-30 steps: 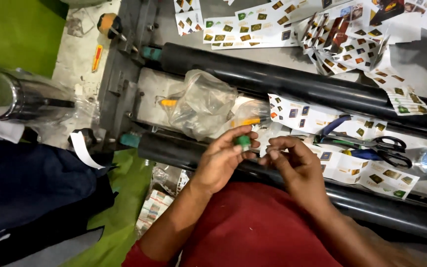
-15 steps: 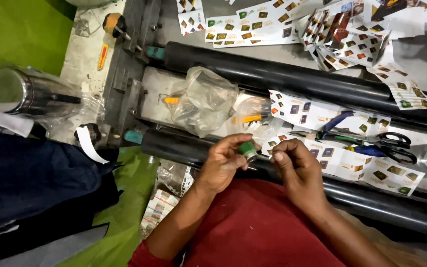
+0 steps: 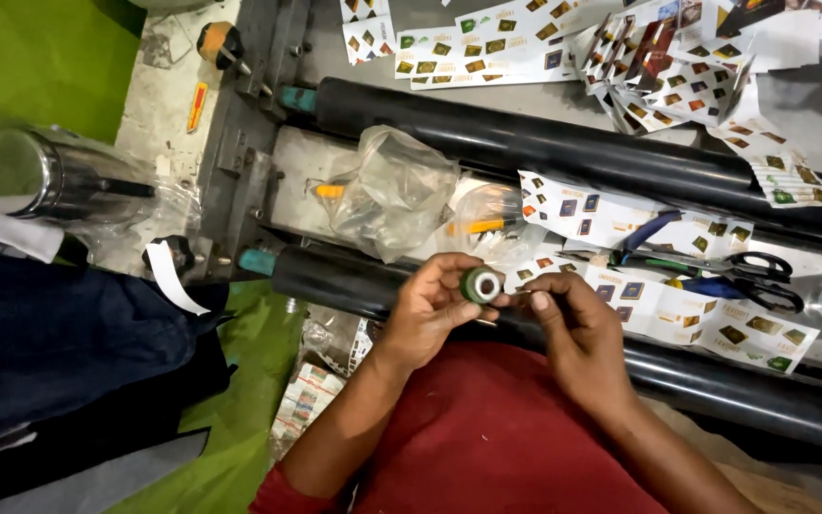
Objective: Repairing and cleaning a small cylindrical component of a printing press machine.
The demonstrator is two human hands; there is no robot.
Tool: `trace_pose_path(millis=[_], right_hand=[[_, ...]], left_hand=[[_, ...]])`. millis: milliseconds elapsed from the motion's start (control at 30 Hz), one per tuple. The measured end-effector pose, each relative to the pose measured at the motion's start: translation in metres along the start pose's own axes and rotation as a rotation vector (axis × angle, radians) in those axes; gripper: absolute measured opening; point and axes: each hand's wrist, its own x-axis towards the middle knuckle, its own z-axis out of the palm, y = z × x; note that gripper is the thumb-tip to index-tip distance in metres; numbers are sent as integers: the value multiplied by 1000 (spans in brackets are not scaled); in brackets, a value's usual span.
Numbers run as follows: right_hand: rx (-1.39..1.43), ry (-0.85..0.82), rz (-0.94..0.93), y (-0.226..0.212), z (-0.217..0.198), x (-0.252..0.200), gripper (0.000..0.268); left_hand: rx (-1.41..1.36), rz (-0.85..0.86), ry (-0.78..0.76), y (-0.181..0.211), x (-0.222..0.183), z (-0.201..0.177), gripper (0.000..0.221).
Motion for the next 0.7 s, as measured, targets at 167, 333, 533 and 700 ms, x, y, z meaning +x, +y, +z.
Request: trace_pose_path(millis=[167, 333, 533, 700], right_hand=[[81, -44, 180, -5, 2, -2, 13], [48, -68, 121, -10, 4, -1, 10], [-46, -36, -136, -16, 3, 7, 6], [-95, -35, -168, -16, 3, 9, 7]], left_hand=[[-159, -65, -29, 0, 0, 1, 39], [-167, -45, -47, -5, -1, -4, 36], [-220, -129, -24, 0, 0, 0, 48], [-319, -90, -75, 14, 3, 12, 50]])
